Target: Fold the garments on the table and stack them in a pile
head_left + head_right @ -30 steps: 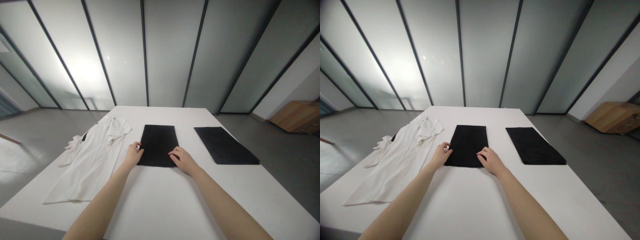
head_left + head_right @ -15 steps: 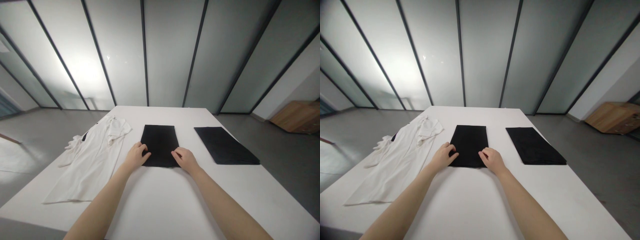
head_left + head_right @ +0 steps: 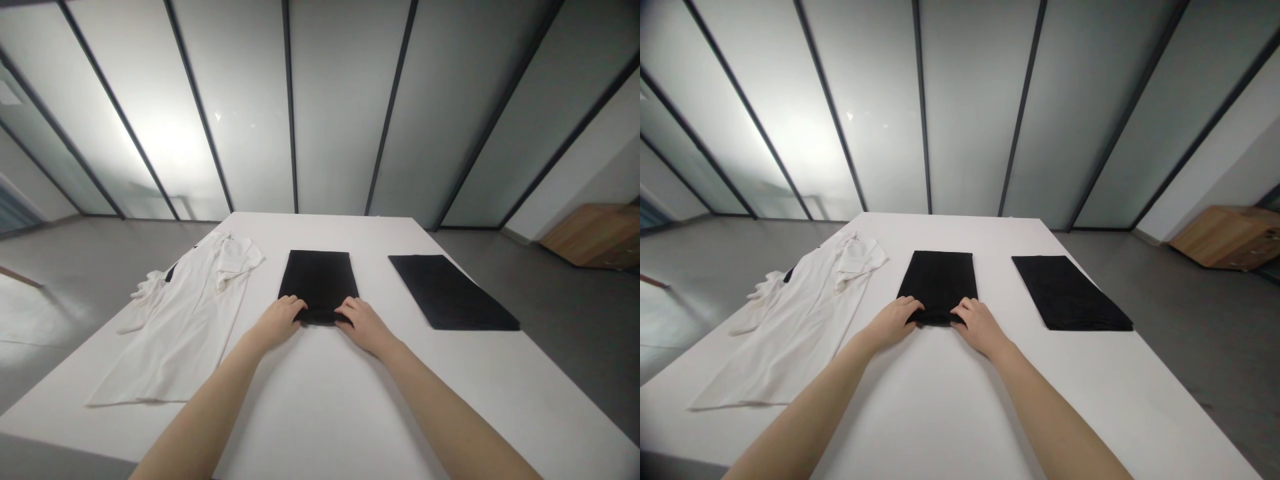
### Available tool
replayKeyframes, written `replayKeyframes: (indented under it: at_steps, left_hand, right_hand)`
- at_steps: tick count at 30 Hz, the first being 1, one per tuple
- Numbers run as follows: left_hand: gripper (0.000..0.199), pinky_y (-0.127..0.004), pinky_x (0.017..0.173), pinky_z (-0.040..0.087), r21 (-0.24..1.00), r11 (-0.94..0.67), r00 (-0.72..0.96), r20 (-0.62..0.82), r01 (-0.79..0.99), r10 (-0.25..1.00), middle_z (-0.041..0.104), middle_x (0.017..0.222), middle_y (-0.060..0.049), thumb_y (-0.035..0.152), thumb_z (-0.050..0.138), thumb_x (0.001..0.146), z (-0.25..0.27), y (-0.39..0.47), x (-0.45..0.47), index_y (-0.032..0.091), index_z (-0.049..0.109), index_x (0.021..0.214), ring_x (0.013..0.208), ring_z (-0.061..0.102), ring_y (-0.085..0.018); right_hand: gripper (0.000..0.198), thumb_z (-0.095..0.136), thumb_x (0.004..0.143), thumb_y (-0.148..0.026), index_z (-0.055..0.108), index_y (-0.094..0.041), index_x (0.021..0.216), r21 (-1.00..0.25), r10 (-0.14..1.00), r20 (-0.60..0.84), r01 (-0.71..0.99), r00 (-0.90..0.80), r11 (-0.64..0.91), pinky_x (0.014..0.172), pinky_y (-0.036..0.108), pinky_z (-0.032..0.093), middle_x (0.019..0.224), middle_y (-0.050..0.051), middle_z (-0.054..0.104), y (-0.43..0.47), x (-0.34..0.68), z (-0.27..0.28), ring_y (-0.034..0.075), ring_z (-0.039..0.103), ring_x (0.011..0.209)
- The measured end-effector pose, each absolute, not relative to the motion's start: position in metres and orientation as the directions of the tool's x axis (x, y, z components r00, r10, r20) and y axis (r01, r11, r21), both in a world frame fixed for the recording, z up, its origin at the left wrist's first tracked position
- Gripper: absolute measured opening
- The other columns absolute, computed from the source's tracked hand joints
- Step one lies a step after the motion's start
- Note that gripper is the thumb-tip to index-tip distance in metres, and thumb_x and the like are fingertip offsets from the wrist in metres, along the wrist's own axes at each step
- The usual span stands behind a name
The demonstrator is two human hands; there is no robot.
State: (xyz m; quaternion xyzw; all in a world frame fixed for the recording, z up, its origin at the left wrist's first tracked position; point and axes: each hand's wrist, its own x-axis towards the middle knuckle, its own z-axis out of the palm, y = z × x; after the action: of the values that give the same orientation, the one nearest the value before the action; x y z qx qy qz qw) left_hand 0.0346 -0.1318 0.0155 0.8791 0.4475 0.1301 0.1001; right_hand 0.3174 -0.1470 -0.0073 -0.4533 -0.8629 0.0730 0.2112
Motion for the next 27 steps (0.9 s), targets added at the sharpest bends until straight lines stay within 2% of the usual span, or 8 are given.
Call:
replayKeyframes:
  at_steps: [8,11,14,16,18,22,24,27]
  left_hand:
    - [0.033,-0.037,0.098,0.052,0.404,-0.509,0.500,0.136,0.760,0.855,0.073,0.105,-0.008,0.011,0.061,0.082,0.024,-0.134,0.034,0.025,0.077,0.107,0.104,0.068,-0.027]
    - [0.019,-0.033,0.084,0.055,0.553,-0.473,0.581,-0.026,0.686,0.813,0.075,0.091,-0.005,0.022,0.070,0.078,0.032,-0.137,0.023,0.025,0.079,0.094,0.088,0.070,-0.024]
    - [0.022,-0.029,0.061,0.052,0.761,-0.298,0.719,-0.299,0.576,0.628,0.074,0.076,-0.004,0.043,0.072,0.083,0.039,-0.140,0.016,0.021,0.079,0.084,0.065,0.067,-0.019]
    - [0.039,-0.028,0.054,0.049,0.824,-0.207,0.734,-0.319,0.527,0.599,0.073,0.072,-0.005,0.054,0.063,0.092,0.041,-0.141,0.018,0.019,0.078,0.084,0.056,0.063,-0.017]
    - [0.047,-0.028,0.058,0.051,0.825,-0.250,0.656,-0.181,0.507,0.733,0.073,0.072,-0.005,0.055,0.051,0.100,0.041,-0.142,0.026,0.019,0.077,0.085,0.059,0.064,-0.017]
    - [0.031,-0.037,0.095,0.055,0.639,-0.484,0.469,0.210,0.598,0.858,0.078,0.106,-0.008,0.036,0.049,0.103,0.028,-0.143,0.049,0.022,0.076,0.105,0.103,0.071,-0.024]
    - [0.031,-0.046,0.114,0.045,0.499,-0.524,0.462,0.253,0.690,0.850,0.072,0.134,-0.010,0.028,0.054,0.100,0.014,-0.143,0.058,0.023,0.073,0.124,0.130,0.062,-0.028]
    - [0.046,-0.059,0.126,0.028,0.351,-0.474,0.435,0.188,0.808,0.881,0.054,0.160,-0.008,0.027,0.056,0.099,-0.006,-0.144,0.065,0.029,0.062,0.145,0.152,0.042,-0.034]
  right_hand:
    - [0.019,0.057,0.102,-0.020,0.074,-0.021,0.110,-0.358,0.794,0.334,0.710,-0.509,0.606,0.088,0.039,0.053,0.107,0.009,0.071,-0.148,0.314,0.000,0.024,0.064,0.098]
    - [0.017,0.062,0.099,-0.026,0.078,-0.021,0.101,-0.503,0.758,0.230,0.593,-0.610,0.629,0.083,0.034,0.053,0.097,0.006,0.076,-0.153,0.319,0.012,0.022,0.068,0.089]
    - [0.026,0.065,0.095,-0.040,0.080,-0.020,0.088,-0.745,0.705,0.031,0.454,-0.708,0.488,0.065,0.028,0.050,0.077,0.003,0.076,-0.159,0.325,0.018,0.016,0.064,0.065]
    - [0.035,0.059,0.097,-0.046,0.081,-0.019,0.093,-0.863,0.714,-0.066,0.399,-0.697,0.311,0.051,0.025,0.045,0.074,0.003,0.076,-0.162,0.327,0.017,0.013,0.058,0.051]
    - [0.040,0.053,0.099,-0.048,0.080,-0.018,0.098,-0.901,0.774,-0.061,0.368,-0.631,0.229,0.045,0.024,0.042,0.075,0.005,0.077,-0.162,0.325,0.013,0.012,0.056,0.045]
    - [0.036,0.051,0.104,-0.042,0.079,-0.021,0.094,-0.738,0.844,0.273,0.463,-0.461,0.492,0.072,0.033,0.058,0.084,0.007,0.078,-0.159,0.313,0.005,0.020,0.072,0.074]
    - [0.031,0.053,0.105,-0.037,0.079,-0.022,0.105,-0.567,0.787,0.373,0.551,-0.492,0.613,0.097,0.042,0.057,0.106,0.010,0.080,-0.155,0.306,-0.001,0.025,0.073,0.104]
    - [0.037,0.055,0.105,-0.038,0.073,-0.024,0.134,-0.398,0.783,0.306,0.674,-0.542,0.622,0.120,0.053,0.042,0.146,0.012,0.066,-0.150,0.298,-0.014,0.031,0.054,0.142]
